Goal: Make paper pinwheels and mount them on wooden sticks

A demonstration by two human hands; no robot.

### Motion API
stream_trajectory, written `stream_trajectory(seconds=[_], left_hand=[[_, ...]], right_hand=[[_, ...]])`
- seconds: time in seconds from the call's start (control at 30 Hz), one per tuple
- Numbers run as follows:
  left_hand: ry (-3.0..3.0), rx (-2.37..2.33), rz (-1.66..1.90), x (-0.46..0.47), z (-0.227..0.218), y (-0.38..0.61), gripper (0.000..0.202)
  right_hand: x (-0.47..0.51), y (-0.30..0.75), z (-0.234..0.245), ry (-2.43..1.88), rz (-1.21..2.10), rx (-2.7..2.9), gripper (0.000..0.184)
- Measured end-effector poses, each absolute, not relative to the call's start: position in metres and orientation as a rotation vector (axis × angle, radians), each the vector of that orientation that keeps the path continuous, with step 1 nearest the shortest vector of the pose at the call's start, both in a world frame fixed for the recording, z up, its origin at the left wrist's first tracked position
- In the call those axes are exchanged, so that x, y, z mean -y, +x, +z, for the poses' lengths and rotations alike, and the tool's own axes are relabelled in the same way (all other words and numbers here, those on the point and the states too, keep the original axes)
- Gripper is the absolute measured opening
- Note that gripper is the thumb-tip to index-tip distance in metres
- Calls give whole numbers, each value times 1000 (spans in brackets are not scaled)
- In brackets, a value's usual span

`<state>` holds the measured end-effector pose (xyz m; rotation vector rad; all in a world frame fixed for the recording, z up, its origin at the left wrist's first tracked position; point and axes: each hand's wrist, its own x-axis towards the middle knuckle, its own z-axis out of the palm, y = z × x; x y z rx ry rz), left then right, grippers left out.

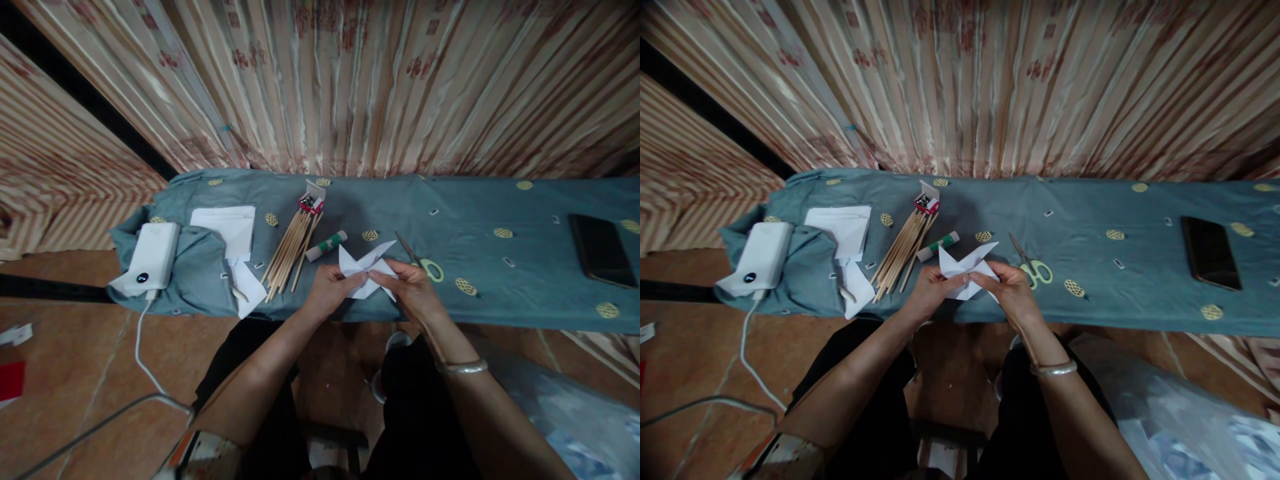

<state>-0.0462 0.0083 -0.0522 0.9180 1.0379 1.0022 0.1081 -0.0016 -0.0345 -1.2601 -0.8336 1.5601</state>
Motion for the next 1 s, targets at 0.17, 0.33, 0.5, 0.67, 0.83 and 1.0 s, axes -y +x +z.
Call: stream_trajectory(seconds=[0.17,0.33,0.5,0.67,0.83,1.0], left_hand=[[913,-1041,1012,-10,-52,-47,38],[911,-1050,994,-13,-51,-49,36],[938,-1061,1025,-15,-53,-52,35],[939,-1068,1053,-17,-53,-52,34],[917,-1096,1089,-19,-52,-52,37],[889,-1085,1096,-20,-55,-53,38]], right_hand=[[0,106,-39,-1278,1504,858,26],[-2,103,-40,-1299,1474,854,25],[-4,100,-41,-1317,1447,843,24],[-5,96,-40,-1339,1453,796,26],[-6,95,-38,-1325,1474,788,26],[-6,94,-38,-1319,1488,790,27]])
